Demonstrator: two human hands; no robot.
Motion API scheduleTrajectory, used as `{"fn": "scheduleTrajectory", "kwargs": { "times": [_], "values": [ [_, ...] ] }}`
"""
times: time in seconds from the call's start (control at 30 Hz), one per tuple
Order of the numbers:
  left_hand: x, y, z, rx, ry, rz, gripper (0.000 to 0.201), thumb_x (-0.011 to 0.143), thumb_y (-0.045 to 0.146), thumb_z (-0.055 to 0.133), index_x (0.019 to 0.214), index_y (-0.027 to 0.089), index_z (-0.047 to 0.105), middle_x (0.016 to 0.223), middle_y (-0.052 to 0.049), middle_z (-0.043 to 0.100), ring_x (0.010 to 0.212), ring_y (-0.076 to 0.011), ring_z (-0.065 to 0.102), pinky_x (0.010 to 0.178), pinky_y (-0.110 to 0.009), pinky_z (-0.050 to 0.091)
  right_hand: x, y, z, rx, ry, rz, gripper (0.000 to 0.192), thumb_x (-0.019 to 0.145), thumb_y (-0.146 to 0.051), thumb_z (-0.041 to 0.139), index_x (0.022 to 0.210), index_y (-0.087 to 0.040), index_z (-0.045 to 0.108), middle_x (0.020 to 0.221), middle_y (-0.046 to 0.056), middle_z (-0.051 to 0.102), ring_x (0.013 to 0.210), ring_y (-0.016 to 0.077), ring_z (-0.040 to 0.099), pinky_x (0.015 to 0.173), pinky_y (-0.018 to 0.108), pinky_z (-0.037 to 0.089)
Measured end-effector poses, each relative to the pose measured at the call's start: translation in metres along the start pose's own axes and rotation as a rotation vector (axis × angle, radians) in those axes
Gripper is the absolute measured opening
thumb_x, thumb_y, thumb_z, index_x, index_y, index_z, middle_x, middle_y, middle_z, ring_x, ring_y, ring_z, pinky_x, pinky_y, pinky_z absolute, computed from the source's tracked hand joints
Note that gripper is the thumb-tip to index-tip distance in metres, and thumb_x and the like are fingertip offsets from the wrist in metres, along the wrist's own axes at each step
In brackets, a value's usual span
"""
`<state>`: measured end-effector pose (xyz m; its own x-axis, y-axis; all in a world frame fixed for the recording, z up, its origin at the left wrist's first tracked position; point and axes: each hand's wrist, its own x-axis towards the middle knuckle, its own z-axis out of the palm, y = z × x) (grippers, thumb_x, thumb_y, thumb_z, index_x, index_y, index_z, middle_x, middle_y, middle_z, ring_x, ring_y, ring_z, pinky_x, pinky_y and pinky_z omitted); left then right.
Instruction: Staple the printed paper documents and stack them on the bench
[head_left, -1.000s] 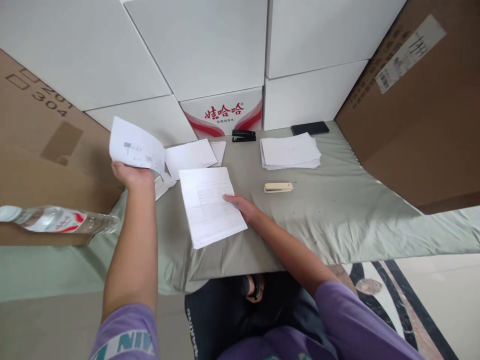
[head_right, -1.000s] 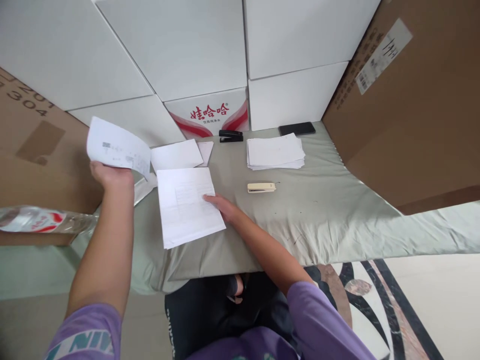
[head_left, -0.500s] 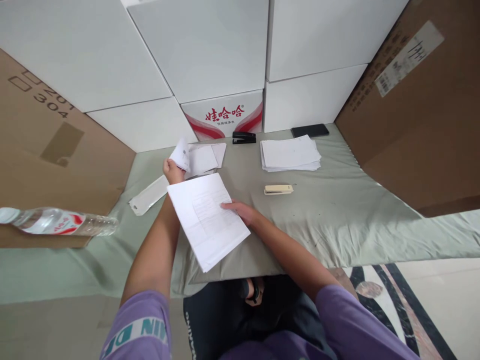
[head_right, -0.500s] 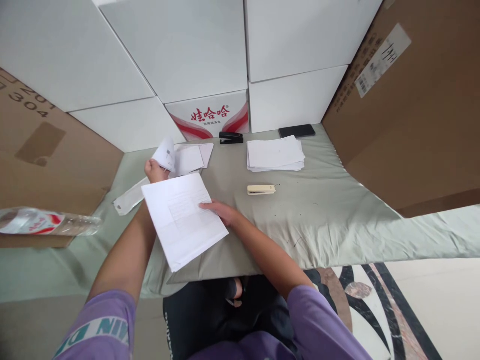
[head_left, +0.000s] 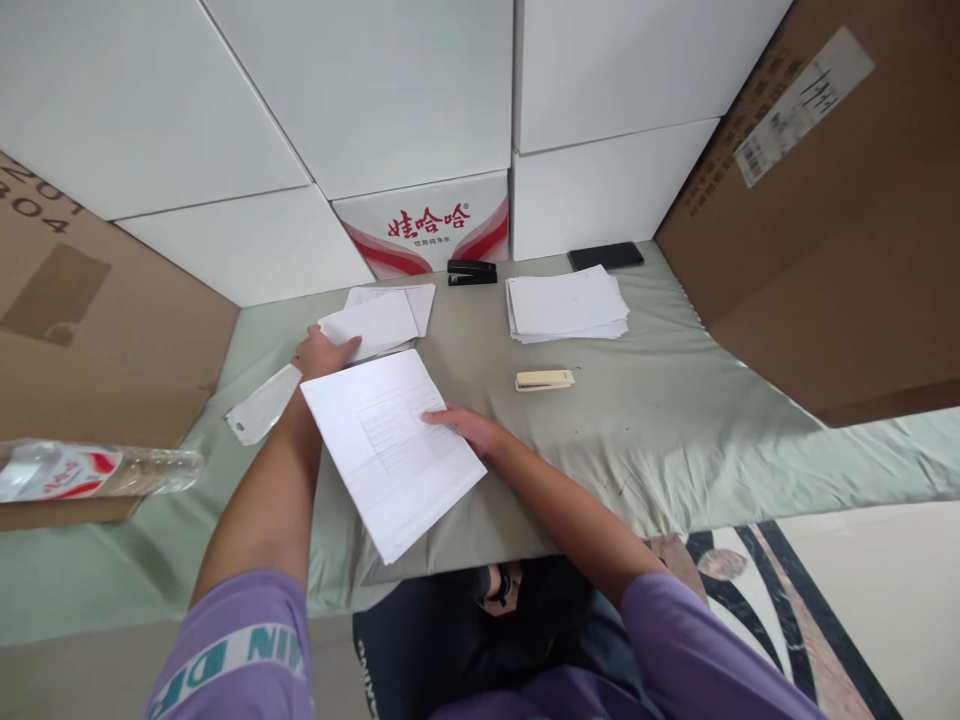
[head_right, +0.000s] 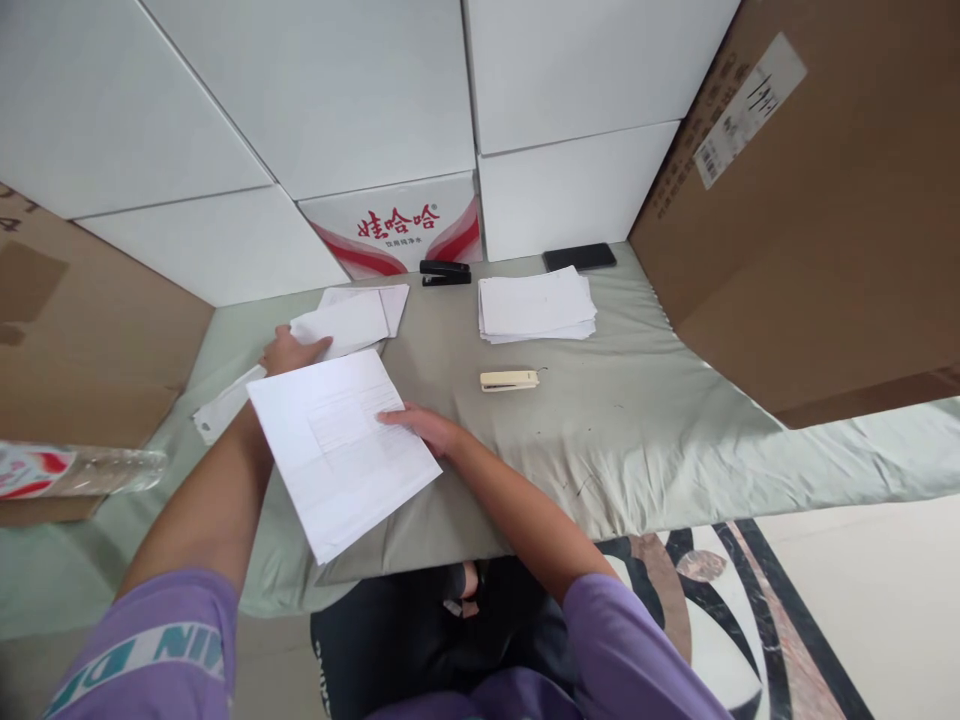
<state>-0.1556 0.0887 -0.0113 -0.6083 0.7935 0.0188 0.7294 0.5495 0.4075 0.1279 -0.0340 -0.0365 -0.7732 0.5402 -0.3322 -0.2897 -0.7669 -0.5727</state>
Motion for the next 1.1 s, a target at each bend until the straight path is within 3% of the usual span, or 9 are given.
{"fn": "scheduleTrajectory", "kwargs": {
  "times": [0.13, 0.23, 0.3, 0.43, 0.57, 0.73, 0.9, 1.0, 1.1],
  "values": [
    [0.010, 0.010, -0.011, -0.048, -0.074, -0.068, 0.102, 0.053, 0.049, 0.093, 0.129, 0.014, 0.036, 0.152, -0.031, 0.039, 0.146, -0.0482, 0.026, 0.113, -0.070, 0.019, 0.000, -0.001, 0.000, 0.000, 0.011, 0.005, 0.043, 0.075, -0.030, 0.082, 0.112, -0.012, 0.069, 0.105, 0.012, 0.078, 0.096, 0.0256, 0.075, 0.094, 0.041, 0.058],
    [0.018, 0.012, -0.013, -0.094, -0.034, -0.071, 0.112, 0.049, 0.038, 0.097, 0.137, 0.013, 0.031, 0.153, -0.028, 0.037, 0.144, -0.0444, 0.032, 0.115, -0.066, 0.021, 0.000, 0.000, -0.001, -0.001, 0.013, -0.002, 0.044, 0.075, -0.030, 0.082, 0.112, -0.013, 0.069, 0.106, 0.012, 0.078, 0.096, 0.0256, 0.075, 0.093, 0.040, 0.059],
    [0.024, 0.009, -0.010, -0.178, 0.016, -0.032, 0.095, 0.057, 0.026, 0.092, 0.134, 0.011, 0.038, 0.144, -0.023, 0.051, 0.133, -0.0370, 0.048, 0.114, -0.060, 0.029, 0.001, 0.000, -0.001, -0.001, 0.005, -0.004, 0.044, 0.073, -0.031, 0.082, 0.112, -0.013, 0.069, 0.107, 0.012, 0.077, 0.096, 0.0256, 0.075, 0.093, 0.040, 0.059],
    [0.034, 0.004, -0.001, -0.319, 0.046, 0.064, 0.029, 0.078, 0.016, 0.072, 0.103, 0.009, 0.059, 0.107, -0.010, 0.071, 0.102, -0.0240, 0.063, 0.102, -0.043, 0.046, 0.002, 0.001, -0.003, -0.003, -0.008, -0.017, 0.046, 0.069, -0.033, 0.084, 0.108, -0.013, 0.070, 0.106, 0.012, 0.077, 0.093, 0.0260, 0.075, 0.091, 0.039, 0.059],
    [0.032, 0.006, -0.002, -0.569, 0.085, 0.215, 0.017, 0.091, 0.017, 0.059, 0.106, 0.009, 0.061, 0.105, -0.007, 0.072, 0.094, -0.0173, 0.062, 0.097, -0.035, 0.049, 0.003, 0.002, -0.005, -0.003, 0.002, -0.028, 0.048, 0.069, -0.034, 0.084, 0.109, -0.014, 0.070, 0.109, 0.012, 0.077, 0.096, 0.0259, 0.075, 0.092, 0.039, 0.059],
    [-0.007, 0.010, -0.029, -1.024, 0.089, 0.309, 0.017, 0.095, 0.017, 0.055, 0.111, 0.012, 0.058, 0.110, -0.006, 0.072, 0.095, -0.0129, 0.065, 0.097, -0.029, 0.051, 0.003, 0.000, -0.006, 0.035, -0.007, -0.094, 0.043, 0.068, -0.029, 0.083, 0.107, -0.015, 0.070, 0.108, 0.010, 0.077, 0.099, 0.0254, 0.074, 0.094, 0.038, 0.059],
    [-0.067, 0.001, -0.048, -1.337, 0.108, 0.238, 0.028, 0.091, 0.025, 0.064, 0.116, 0.016, 0.055, 0.115, -0.005, 0.072, 0.094, -0.0105, 0.067, 0.096, -0.027, 0.053, -0.009, -0.016, -0.009, 0.127, 0.011, -0.146, 0.031, 0.079, -0.031, 0.073, 0.104, -0.015, 0.067, 0.099, 0.010, 0.078, 0.106, 0.0262, 0.073, 0.098, 0.040, 0.057],
    [-0.094, -0.013, -0.044, -1.371, 0.121, 0.048, 0.025, 0.093, 0.030, 0.064, 0.112, 0.017, 0.057, 0.104, -0.003, 0.073, 0.088, -0.0111, 0.068, 0.087, -0.025, 0.055, -0.020, -0.029, -0.012, 0.153, 0.044, -0.199, 0.025, 0.086, -0.031, 0.064, 0.106, -0.015, 0.066, 0.095, 0.009, 0.078, 0.105, 0.0262, 0.073, 0.096, 0.043, 0.058],
    [-0.117, -0.026, -0.036, -1.386, 0.128, -0.208, 0.016, 0.099, 0.032, 0.056, 0.104, 0.017, 0.059, 0.088, -0.002, 0.072, 0.085, -0.0118, 0.069, 0.082, -0.022, 0.055, -0.027, -0.036, -0.013, 0.165, 0.115, -0.288, 0.028, 0.083, -0.032, 0.067, 0.106, -0.018, 0.065, 0.093, 0.007, 0.078, 0.105, 0.0284, 0.073, 0.096, 0.046, 0.059]
  ]
}}
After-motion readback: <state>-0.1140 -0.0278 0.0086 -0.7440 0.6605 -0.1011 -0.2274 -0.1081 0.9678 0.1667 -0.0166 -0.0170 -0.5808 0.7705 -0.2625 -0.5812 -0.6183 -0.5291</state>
